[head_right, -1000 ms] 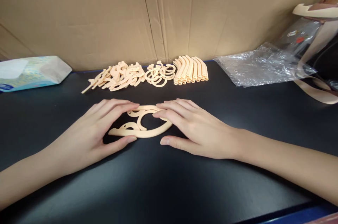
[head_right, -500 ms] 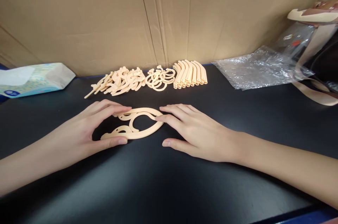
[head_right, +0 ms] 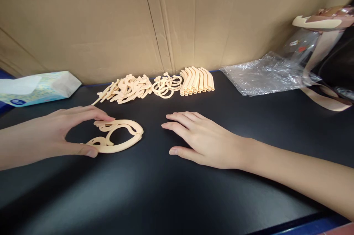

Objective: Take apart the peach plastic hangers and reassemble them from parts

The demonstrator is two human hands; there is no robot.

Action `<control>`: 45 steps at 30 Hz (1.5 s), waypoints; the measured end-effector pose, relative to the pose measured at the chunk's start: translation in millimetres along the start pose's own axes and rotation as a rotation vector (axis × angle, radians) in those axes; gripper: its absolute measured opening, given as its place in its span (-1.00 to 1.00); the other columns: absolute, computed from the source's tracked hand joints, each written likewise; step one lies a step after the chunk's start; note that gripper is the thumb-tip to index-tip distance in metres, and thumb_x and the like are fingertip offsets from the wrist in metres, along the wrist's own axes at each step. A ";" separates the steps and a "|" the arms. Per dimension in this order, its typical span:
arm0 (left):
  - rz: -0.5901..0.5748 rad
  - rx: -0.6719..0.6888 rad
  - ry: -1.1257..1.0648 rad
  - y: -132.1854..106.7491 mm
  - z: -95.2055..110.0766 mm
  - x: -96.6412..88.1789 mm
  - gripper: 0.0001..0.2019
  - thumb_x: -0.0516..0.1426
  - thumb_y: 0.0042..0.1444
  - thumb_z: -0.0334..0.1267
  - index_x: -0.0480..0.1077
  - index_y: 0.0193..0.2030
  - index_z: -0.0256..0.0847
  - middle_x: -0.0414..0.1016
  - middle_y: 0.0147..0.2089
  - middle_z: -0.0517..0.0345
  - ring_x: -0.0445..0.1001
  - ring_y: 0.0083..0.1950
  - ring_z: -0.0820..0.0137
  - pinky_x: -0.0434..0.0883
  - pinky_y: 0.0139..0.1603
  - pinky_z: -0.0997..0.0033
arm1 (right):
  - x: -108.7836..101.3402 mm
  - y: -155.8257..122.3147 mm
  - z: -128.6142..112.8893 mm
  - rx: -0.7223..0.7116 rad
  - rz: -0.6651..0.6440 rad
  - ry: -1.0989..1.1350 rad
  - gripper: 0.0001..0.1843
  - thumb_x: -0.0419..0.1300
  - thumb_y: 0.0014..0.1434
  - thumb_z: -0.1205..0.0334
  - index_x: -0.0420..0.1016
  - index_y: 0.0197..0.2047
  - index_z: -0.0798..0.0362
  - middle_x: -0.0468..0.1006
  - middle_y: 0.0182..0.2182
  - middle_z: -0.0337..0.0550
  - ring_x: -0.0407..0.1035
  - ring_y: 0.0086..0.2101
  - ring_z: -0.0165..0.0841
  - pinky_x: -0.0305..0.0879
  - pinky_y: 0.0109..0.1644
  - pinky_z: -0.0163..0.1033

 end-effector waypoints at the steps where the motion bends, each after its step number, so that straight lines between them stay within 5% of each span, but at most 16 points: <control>1: 0.015 0.006 0.013 0.6 -3.0 -1.2 -0.51 0.26 -0.01 0.17 0.45 0.01 -0.01 0.49 0.01 0.14 0.40 0.02 0.07 0.32 0.03 0.08 | 0.1 -0.2 0.2 0.000 -0.004 -0.002 -0.47 0.03 0.37 0.01 0.28 0.29 0.12 0.30 0.28 0.16 0.21 0.25 -0.11 0.27 0.24 0.14; 7: 0.191 -0.001 0.044 4.1 -21.1 -4.8 -0.33 0.09 -0.02 0.43 0.50 -0.05 -0.10 0.45 -0.18 0.16 0.36 -0.08 0.17 0.29 0.00 0.16 | 0.5 -0.7 0.0 0.005 -0.035 -0.015 -0.46 -0.01 0.38 0.00 0.29 0.28 0.15 0.27 0.29 0.16 0.20 0.26 -0.11 0.25 0.26 0.14; 18: 0.166 -0.077 0.022 6.8 -39.6 -6.7 -0.42 0.16 0.03 0.28 0.48 0.03 -0.10 0.41 -0.19 0.15 0.39 -0.09 0.17 0.29 -0.06 0.24 | 1.8 0.0 1.9 0.011 -0.041 -0.006 -0.46 0.00 0.38 -0.01 0.30 0.28 0.14 0.27 0.30 0.15 0.22 0.24 -0.10 0.27 0.24 0.14; 25: 0.041 -0.172 0.033 14.2 -58.1 -2.3 -0.26 0.15 -0.12 0.33 0.40 0.15 -0.06 0.43 -0.03 0.12 0.41 0.00 0.17 0.33 0.03 0.28 | 3.1 -0.4 3.0 -0.002 -0.043 -0.017 -0.45 -0.02 0.38 -0.04 0.31 0.28 0.14 0.26 0.30 0.14 0.22 0.24 -0.09 0.25 0.26 0.11; 45: 0.022 -0.287 0.014 14.9 -41.0 -7.6 -0.15 0.06 -0.28 0.29 0.41 0.20 -0.01 0.42 -0.04 0.06 0.39 0.03 0.13 0.28 0.11 0.23 | 2.4 -0.1 6.9 -0.007 -0.065 -0.010 -0.45 -0.02 0.38 -0.06 0.32 0.27 0.11 0.25 0.31 0.09 0.21 0.25 -0.13 0.21 0.28 0.10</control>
Point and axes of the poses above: each hand's wrist, its own y-axis towards the middle knuckle, its own x-axis out of the palm, z = x × y, the point moved 4 cm from there along y, towards the middle knuckle
